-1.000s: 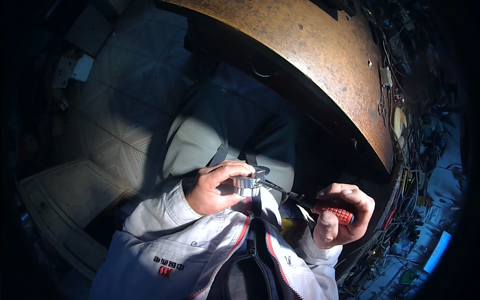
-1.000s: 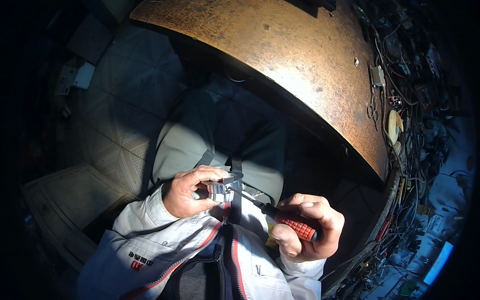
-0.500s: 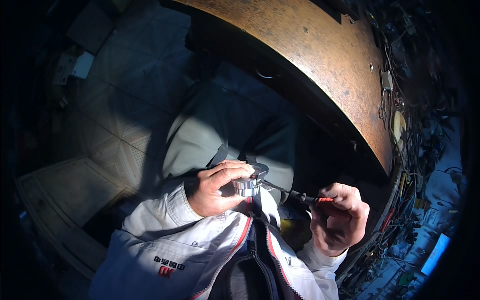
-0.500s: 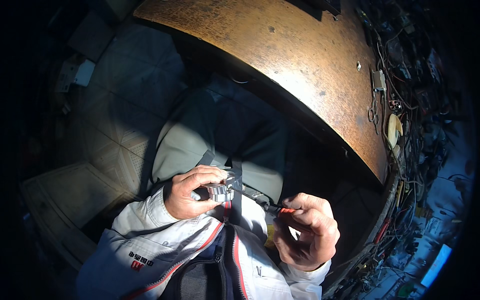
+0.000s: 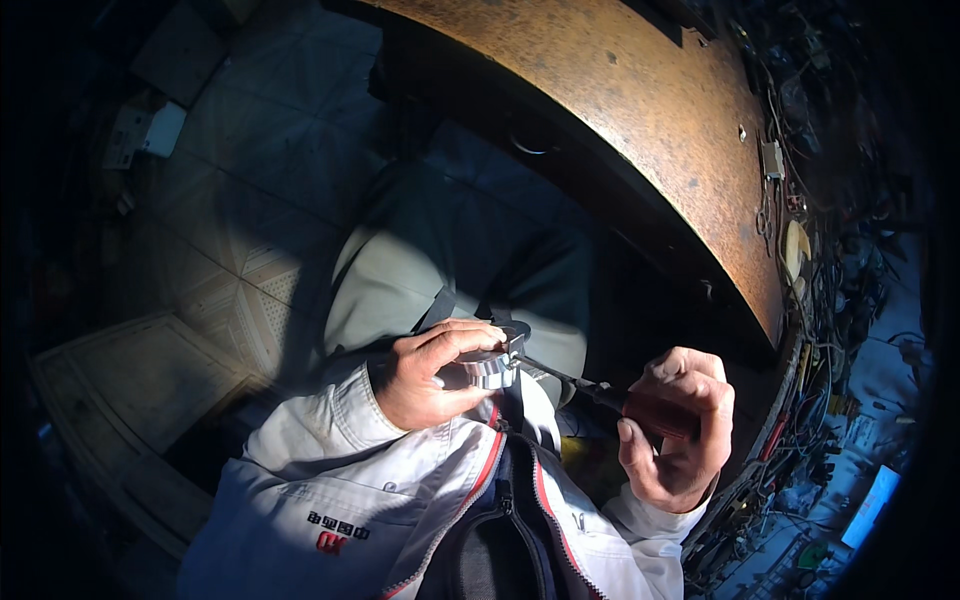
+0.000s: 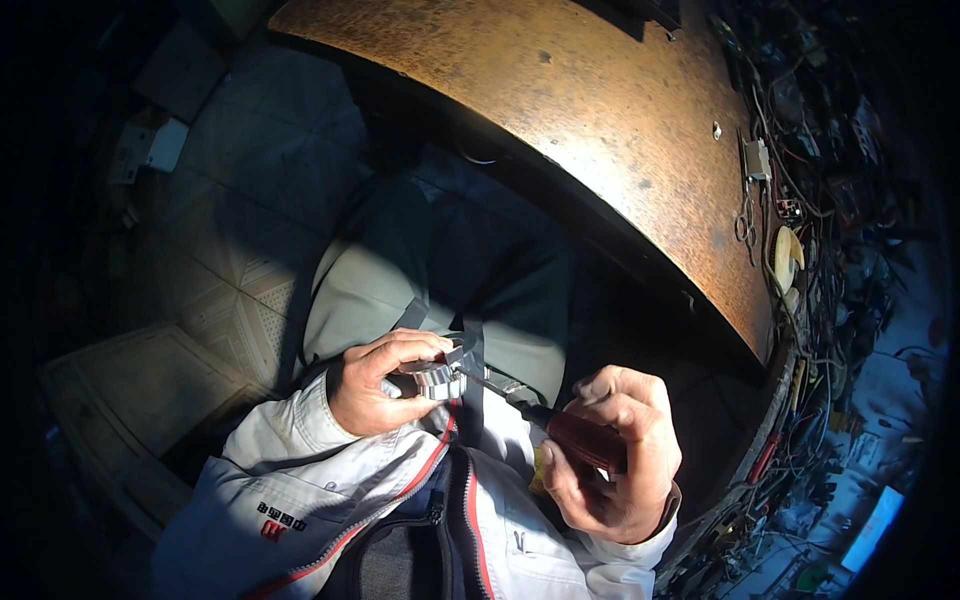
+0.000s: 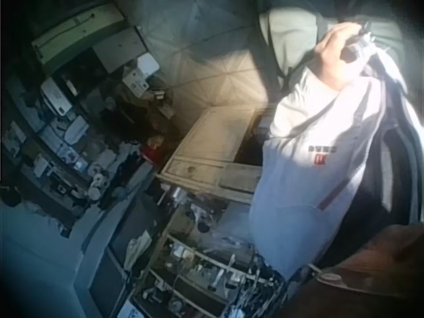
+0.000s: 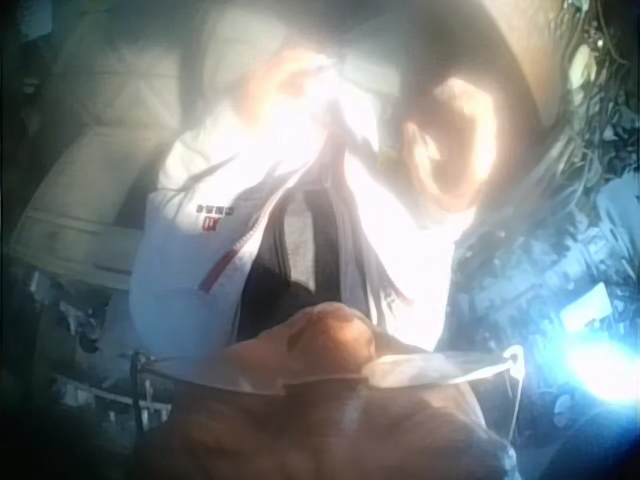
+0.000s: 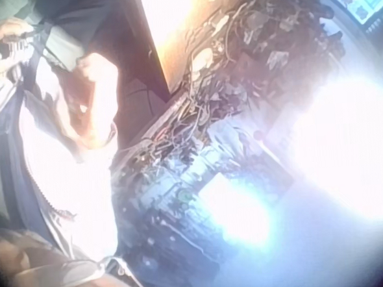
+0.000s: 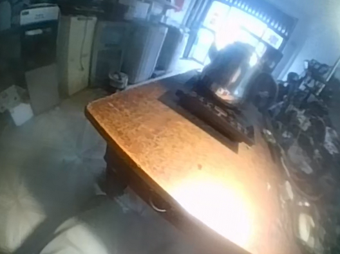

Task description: The person sits on the floor and disassembles a small cylindrical electronic component, then wraps it with tape and uses a screwdriver to adjust internal parts. The person handles the component repeatedly, inspecting and manipulating it with both hands.

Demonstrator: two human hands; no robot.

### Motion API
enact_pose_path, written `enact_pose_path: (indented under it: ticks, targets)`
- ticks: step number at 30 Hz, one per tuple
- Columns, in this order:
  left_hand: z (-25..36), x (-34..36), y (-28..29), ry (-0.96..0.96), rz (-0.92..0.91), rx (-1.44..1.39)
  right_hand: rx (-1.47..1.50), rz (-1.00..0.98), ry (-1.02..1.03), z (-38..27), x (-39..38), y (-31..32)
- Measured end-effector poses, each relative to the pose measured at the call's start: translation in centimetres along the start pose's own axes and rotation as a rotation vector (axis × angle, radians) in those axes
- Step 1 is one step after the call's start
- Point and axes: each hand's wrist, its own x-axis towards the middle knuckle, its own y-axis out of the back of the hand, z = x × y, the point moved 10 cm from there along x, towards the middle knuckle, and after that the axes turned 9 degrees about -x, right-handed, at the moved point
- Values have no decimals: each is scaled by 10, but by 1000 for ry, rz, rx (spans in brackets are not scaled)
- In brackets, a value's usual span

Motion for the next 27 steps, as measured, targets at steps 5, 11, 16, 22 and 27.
enact_pose_path:
  ticks: [5, 11, 16, 22, 27]
  targets:
    - [-1, -1, 3, 43, 58, -31, -366, -107, 164, -13, 3, -2]
    - [-7, -4, 0, 65, 21, -88, -210, -130, -2, -2, 6, -7]
    - [-12, -7, -4, 93, -15, -117, -102, -180, 51, -8, 10, -15]
    - [-24, -15, -12, 257, -62, -218, -160, -201, 65, -7, 12, -20]
    - [-45, -39, -21, 456, -43, -399, -353, -307, 94, -4, 8, -26]
